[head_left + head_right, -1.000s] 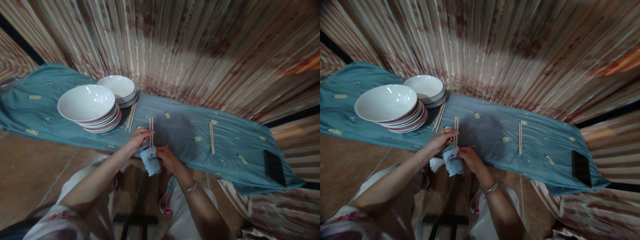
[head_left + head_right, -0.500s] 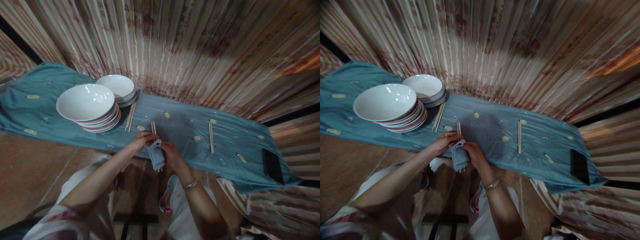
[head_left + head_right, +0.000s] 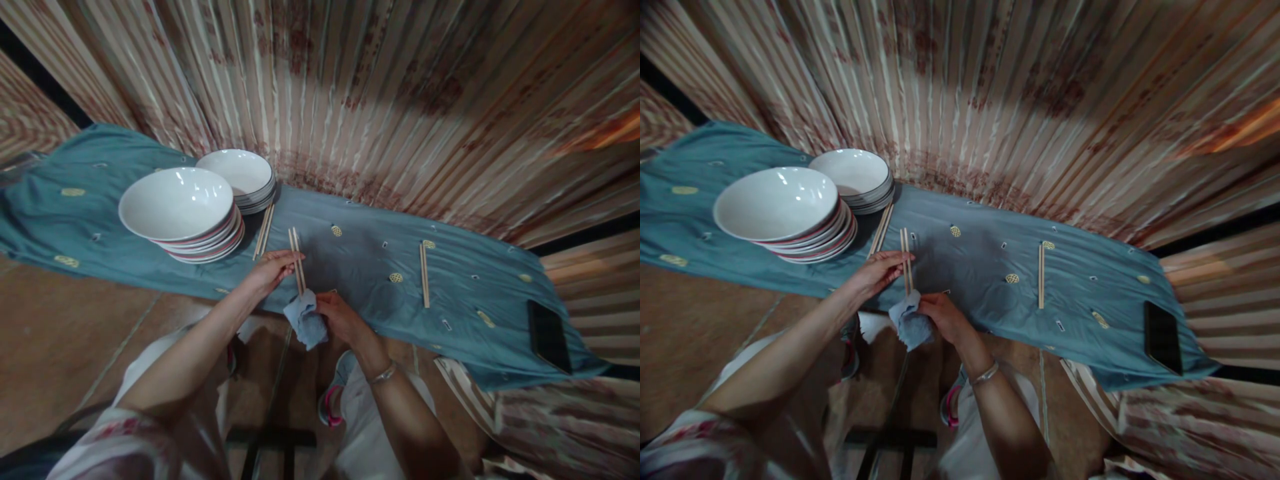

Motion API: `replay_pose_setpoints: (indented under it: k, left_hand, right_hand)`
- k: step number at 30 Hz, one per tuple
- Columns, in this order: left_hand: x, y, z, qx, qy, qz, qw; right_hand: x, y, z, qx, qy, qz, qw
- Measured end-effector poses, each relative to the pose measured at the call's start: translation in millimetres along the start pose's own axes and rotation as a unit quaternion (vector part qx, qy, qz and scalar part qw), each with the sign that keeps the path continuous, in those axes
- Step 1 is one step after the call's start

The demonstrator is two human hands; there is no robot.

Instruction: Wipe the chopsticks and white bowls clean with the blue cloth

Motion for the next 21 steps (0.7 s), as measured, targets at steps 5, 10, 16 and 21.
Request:
replay_pose_setpoints:
  k: [5, 10, 16, 21]
  left_hand:
    - [6, 8, 8, -0.012, -0.029, 0.024, 0.999]
    - [12, 12, 12, 0.002, -0.07, 0.039, 0.997]
    - [15, 11, 7, 0.034, -0.115, 0.048, 0.992]
    - [8, -1, -4, 0.073, -0.11, 0.017, 0.991]
  right_hand:
    - [-2, -3, 3, 0.003, -0.009, -0.02, 1.0]
    - [-4, -5, 5, -0.008, -0.009, -0.025, 1.0]
    - [-1, -3, 7, -0.014, -0.012, -0.011, 1.0]
    - [3, 1, 2, 0.002, 0.007, 0.011, 1.0]
Point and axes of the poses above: each hand's wrist, its own x-axis towards the middle knuckle, its own y-axis out of the back of the hand, z = x × y, the point moved 8 cm from there along x, towards the middle knuckle, and after that the axes turned 9 degrees about z, right-handed, at the moved point
